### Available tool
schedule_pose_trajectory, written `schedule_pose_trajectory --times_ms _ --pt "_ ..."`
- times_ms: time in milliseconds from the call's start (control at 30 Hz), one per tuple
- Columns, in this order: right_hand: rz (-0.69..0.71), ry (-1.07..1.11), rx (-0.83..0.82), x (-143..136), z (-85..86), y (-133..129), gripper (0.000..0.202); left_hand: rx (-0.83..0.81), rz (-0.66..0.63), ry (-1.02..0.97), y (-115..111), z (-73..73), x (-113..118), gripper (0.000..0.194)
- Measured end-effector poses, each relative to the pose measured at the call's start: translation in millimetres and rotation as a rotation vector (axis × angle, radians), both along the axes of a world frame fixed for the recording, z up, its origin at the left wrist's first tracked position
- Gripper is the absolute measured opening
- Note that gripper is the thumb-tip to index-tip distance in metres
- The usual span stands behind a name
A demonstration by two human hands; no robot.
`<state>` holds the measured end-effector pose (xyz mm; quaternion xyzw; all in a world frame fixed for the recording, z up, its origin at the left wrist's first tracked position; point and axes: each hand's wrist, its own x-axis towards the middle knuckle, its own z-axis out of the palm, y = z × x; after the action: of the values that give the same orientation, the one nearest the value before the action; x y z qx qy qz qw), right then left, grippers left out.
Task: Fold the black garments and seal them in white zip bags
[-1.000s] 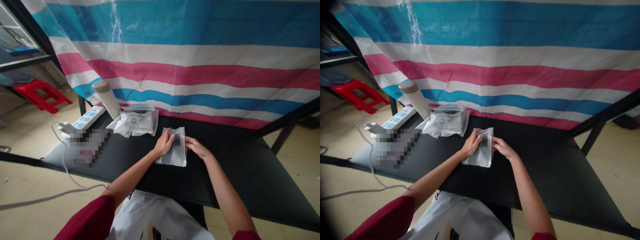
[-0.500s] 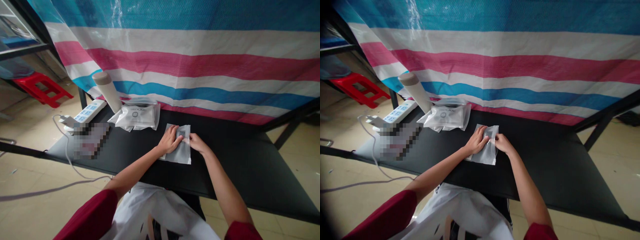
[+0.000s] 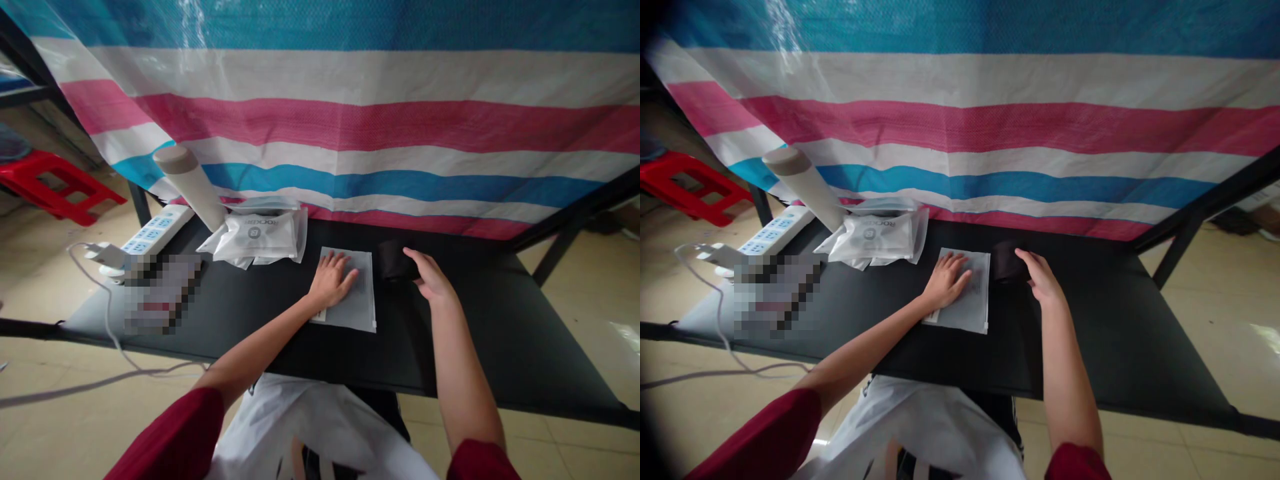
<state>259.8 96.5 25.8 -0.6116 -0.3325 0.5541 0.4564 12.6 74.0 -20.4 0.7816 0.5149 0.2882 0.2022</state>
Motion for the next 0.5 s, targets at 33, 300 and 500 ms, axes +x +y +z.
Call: schedule_pose_trajectory --times_ms 33,300,500 --pt "0.043 -0.025 0.008 -4.3 -0.5 -0.9 0.029 -0.008 0.023 -0.089 0.9 2.0 -2.0 0.045" --pt "0.087 -0.086 0.098 -11.0 -14.2 0.3 0.041 -0.098 -0.047 -0.511 0.3 7.9 -26.9 0.062" --pt "-0.003 0.034 0.135 -1.3 -15.6 4.2 0.032 -0.034 0.028 -0.479 11.5 4.8 -37.1 0.054"
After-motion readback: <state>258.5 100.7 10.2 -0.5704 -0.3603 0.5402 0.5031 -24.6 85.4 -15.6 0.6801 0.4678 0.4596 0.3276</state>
